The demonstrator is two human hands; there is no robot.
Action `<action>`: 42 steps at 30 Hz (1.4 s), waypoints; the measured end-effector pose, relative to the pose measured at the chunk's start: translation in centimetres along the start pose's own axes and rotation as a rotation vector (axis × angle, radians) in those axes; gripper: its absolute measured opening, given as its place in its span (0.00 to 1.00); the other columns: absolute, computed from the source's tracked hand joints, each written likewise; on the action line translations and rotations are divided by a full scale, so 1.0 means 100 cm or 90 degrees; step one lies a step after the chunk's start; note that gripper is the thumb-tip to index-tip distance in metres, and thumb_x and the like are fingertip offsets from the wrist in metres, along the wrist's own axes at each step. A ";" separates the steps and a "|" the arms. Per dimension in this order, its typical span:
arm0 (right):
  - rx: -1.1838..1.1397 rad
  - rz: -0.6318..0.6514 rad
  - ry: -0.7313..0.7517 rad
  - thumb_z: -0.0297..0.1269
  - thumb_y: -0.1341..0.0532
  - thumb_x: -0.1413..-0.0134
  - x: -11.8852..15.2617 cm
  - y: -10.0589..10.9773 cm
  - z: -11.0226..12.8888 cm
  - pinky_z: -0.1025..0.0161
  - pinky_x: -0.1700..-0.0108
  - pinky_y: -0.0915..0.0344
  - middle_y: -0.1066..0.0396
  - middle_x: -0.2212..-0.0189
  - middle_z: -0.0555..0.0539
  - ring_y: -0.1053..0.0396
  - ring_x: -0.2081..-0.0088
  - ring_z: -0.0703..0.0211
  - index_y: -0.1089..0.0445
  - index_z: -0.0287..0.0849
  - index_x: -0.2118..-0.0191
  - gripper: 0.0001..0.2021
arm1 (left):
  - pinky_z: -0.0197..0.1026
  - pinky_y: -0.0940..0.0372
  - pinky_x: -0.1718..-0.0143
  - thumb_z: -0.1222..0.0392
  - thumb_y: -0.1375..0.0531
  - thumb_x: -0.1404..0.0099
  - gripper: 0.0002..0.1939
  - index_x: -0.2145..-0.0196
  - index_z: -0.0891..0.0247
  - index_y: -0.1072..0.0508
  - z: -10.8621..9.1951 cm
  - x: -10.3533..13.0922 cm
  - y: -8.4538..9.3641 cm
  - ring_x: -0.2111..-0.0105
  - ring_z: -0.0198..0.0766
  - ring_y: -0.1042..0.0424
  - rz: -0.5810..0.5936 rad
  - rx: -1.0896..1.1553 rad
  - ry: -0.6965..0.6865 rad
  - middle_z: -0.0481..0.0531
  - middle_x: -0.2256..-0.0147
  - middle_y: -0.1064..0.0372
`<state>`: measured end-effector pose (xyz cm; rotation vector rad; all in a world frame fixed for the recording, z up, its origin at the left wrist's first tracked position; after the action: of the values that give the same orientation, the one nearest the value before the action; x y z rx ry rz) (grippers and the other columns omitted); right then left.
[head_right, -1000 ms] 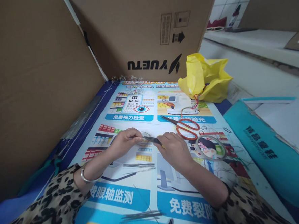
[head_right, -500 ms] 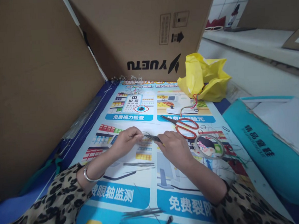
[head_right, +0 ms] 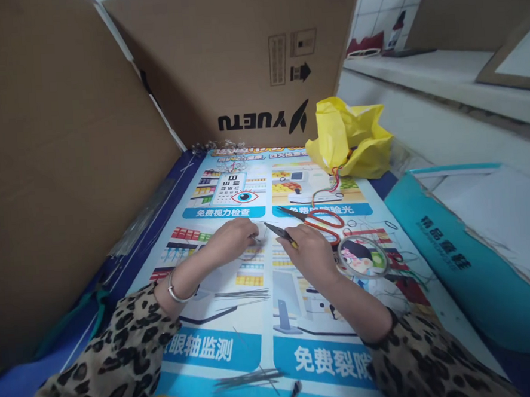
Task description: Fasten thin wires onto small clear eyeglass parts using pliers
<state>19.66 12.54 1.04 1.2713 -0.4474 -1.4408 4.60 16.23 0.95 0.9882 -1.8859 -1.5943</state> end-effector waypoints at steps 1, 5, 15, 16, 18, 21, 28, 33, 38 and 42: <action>-0.007 0.004 -0.008 0.46 0.47 0.45 0.000 -0.001 -0.001 0.65 0.66 0.42 0.32 0.72 0.47 0.34 0.67 0.58 0.31 0.42 0.66 0.14 | 0.40 0.41 0.64 0.65 0.46 0.41 0.05 0.68 0.64 0.30 0.000 -0.002 -0.002 0.65 0.41 0.35 0.012 -0.019 0.001 0.53 0.67 0.33; -0.021 0.029 -0.031 0.46 0.47 0.45 -0.001 -0.004 -0.004 0.65 0.67 0.42 0.32 0.73 0.48 0.35 0.68 0.59 0.31 0.42 0.67 0.14 | 0.39 0.41 0.67 0.66 0.49 0.40 0.06 0.69 0.64 0.33 -0.002 -0.001 -0.006 0.66 0.40 0.36 0.033 -0.063 -0.007 0.53 0.69 0.35; 0.010 0.012 -0.013 0.45 0.47 0.45 0.001 -0.004 -0.003 0.65 0.68 0.43 0.32 0.73 0.48 0.35 0.69 0.59 0.31 0.43 0.68 0.13 | 0.39 0.43 0.70 0.62 0.53 0.36 0.08 0.63 0.64 0.36 0.010 0.015 -0.006 0.70 0.40 0.35 0.014 0.070 0.109 0.53 0.70 0.34; 0.018 0.012 -0.010 0.45 0.47 0.45 0.000 -0.003 -0.003 0.65 0.68 0.43 0.32 0.73 0.48 0.34 0.69 0.59 0.31 0.42 0.68 0.13 | 0.38 0.43 0.71 0.60 0.53 0.36 0.09 0.63 0.63 0.36 0.013 0.016 -0.005 0.71 0.38 0.35 0.005 0.137 0.128 0.51 0.71 0.34; 0.034 0.001 -0.007 0.45 0.47 0.45 0.000 0.000 -0.003 0.65 0.67 0.43 0.31 0.72 0.47 0.34 0.68 0.58 0.31 0.42 0.67 0.13 | 0.37 0.42 0.70 0.60 0.53 0.36 0.10 0.62 0.61 0.36 0.017 0.018 -0.003 0.72 0.36 0.35 -0.029 0.273 0.147 0.49 0.72 0.34; 0.055 -0.013 -0.006 0.44 0.47 0.45 0.000 0.001 -0.005 0.65 0.66 0.42 0.31 0.72 0.47 0.33 0.67 0.58 0.31 0.43 0.66 0.13 | 0.35 0.41 0.69 0.62 0.52 0.38 0.11 0.62 0.61 0.33 0.023 0.021 -0.006 0.73 0.33 0.35 -0.070 0.442 0.180 0.46 0.75 0.35; 0.068 -0.002 0.002 0.45 0.47 0.45 0.001 -0.004 -0.006 0.65 0.65 0.41 0.31 0.72 0.47 0.33 0.66 0.58 0.31 0.43 0.66 0.13 | 0.32 0.42 0.74 0.61 0.48 0.41 0.06 0.70 0.64 0.33 0.025 0.027 -0.014 0.78 0.29 0.37 -0.075 0.651 0.245 0.46 0.78 0.36; 0.083 0.020 0.001 0.45 0.47 0.45 0.000 -0.005 -0.004 0.65 0.66 0.42 0.31 0.72 0.48 0.34 0.67 0.59 0.31 0.43 0.67 0.12 | 0.31 0.44 0.79 0.60 0.50 0.39 0.06 0.71 0.63 0.38 0.017 0.029 -0.018 0.81 0.28 0.39 -0.045 0.749 0.279 0.45 0.81 0.38; 0.088 0.010 0.020 0.44 0.47 0.45 0.001 -0.005 0.000 0.64 0.65 0.41 0.31 0.72 0.47 0.34 0.67 0.59 0.31 0.42 0.66 0.13 | 0.31 0.43 0.79 0.59 0.49 0.39 0.07 0.72 0.63 0.39 0.014 0.029 -0.017 0.82 0.27 0.39 -0.061 0.761 0.262 0.44 0.80 0.38; 0.087 0.013 0.027 0.44 0.47 0.44 0.002 -0.006 0.002 0.64 0.64 0.41 0.31 0.72 0.46 0.33 0.66 0.59 0.31 0.41 0.66 0.14 | 0.30 0.43 0.80 0.57 0.48 0.39 0.07 0.71 0.63 0.39 0.015 0.030 -0.018 0.81 0.27 0.38 -0.076 0.753 0.275 0.44 0.79 0.37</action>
<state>19.24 12.48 0.58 1.3995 -0.5364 -1.3823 1.98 14.74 -1.39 1.7119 -2.3926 -0.0869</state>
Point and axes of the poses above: each hand's wrist, its own x-axis away from the middle knuckle, its own y-axis out of the back of the hand, z = x × y, the point moved 7 cm from there along -x, towards the middle knuckle
